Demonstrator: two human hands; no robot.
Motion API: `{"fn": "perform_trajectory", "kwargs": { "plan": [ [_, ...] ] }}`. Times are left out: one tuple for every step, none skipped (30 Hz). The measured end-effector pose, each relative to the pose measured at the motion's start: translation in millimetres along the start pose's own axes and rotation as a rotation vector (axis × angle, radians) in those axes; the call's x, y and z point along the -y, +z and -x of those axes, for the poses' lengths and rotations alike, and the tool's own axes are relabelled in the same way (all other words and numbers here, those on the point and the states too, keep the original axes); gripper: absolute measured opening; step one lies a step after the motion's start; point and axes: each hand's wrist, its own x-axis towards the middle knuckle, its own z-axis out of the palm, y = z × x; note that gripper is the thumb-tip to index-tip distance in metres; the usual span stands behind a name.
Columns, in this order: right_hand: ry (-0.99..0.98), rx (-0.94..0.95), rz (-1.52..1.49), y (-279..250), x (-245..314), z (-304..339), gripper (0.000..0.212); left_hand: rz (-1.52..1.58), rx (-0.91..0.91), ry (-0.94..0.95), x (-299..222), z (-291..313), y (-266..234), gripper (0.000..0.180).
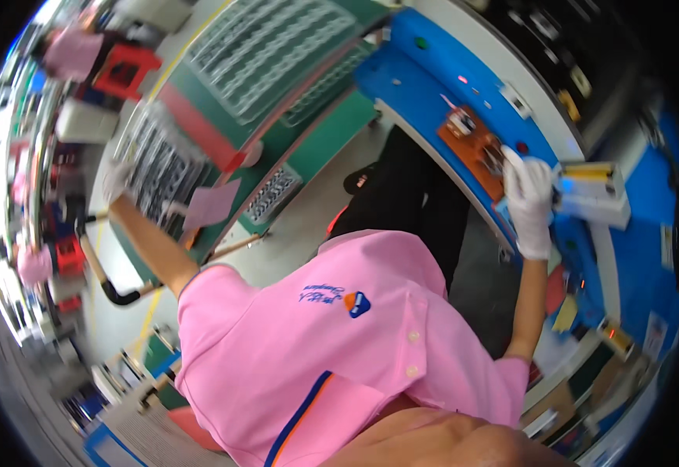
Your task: Assemble and test electronic components using industrial machinery and storage trays.
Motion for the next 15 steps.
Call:
{"fn": "perform_trajectory", "kwargs": {
  "plan": [
    [-0.070,-0.045,-0.152,18.6,6.8,-17.3,0.028,-0.115,-0.170,0.243,117.3,-5.8,-38.8,0.053],
    [-0.042,0.007,-0.095,16.1,12.2,-13.8,0.030,0.198,-0.135,0.376,55.6,-11.6,7.8,0.051],
    [-0.120,-0.049,-0.039,22.2,13.2,-16.7,0.032,0.397,-0.141,0.318,-12.2,7.8,8.6,0.046],
    [-0.108,-0.017,-0.038,32.9,11.6,-22.1,0.032,0.574,-0.167,0.215,-55.9,39.3,-10.3,0.042],
    [-0.094,0.017,-0.041,45.2,7.6,-25.2,0.031,0.733,-0.068,0.247,-78.8,52.0,-19.9,0.038],
    [-0.064,0.049,0.006,61.7,2.9,-30.0,0.031,0.881,0.018,0.258,-95.7,69.9,-35.1,0.034],
    [-0.018,0.091,0.064,77.8,-3.8,-28.9,0.031,0.947,0.025,0.323,-139.2,94.8,-42.2,0.026],
    [0.015,0.132,0.119,94.0,-9.1,-26.7,0.032,1.008,0.029,0.389,-185.8,128.4,-48.9,0.020],
    [0.033,0.175,0.172,106.6,-11.2,-27.0,0.032,1.090,0.081,0.521,-218.2,157.8,-49.8,0.017],
    [-0.011,0.127,0.244,114.5,-13.4,-21.1,0.032,0.971,0.089,0.668,-242.7,172.8,-41.2,0.016],
    [0.009,0.120,0.246,121.6,-16.6,-18.0,0.032,0.844,0.079,0.807,-264.6,186.7,-36.1,0.014],
    [-0.023,0.090,0.240,127.4,-20.6,-15.7,0.032,0.863,0.272,0.881,-285.2,196.4,-18.7,0.014],
    [-0.049,0.071,0.249,129.8,-27.2,-10.7,0.032,0.883,0.482,0.958,-312.4,202.0,8.5,0.014],
    [-0.079,-0.005,0.215,129.8,-30.3,-13.1,0.033,0.783,0.295,1.585,-348.4,218.7,19.3,0.015],
    [-0.068,-0.008,0.219,129.1,-29.4,-10.1,0.033,1.117,0.751,0.774,-381.4,249.5,39.3,0.015]
  ]
}}
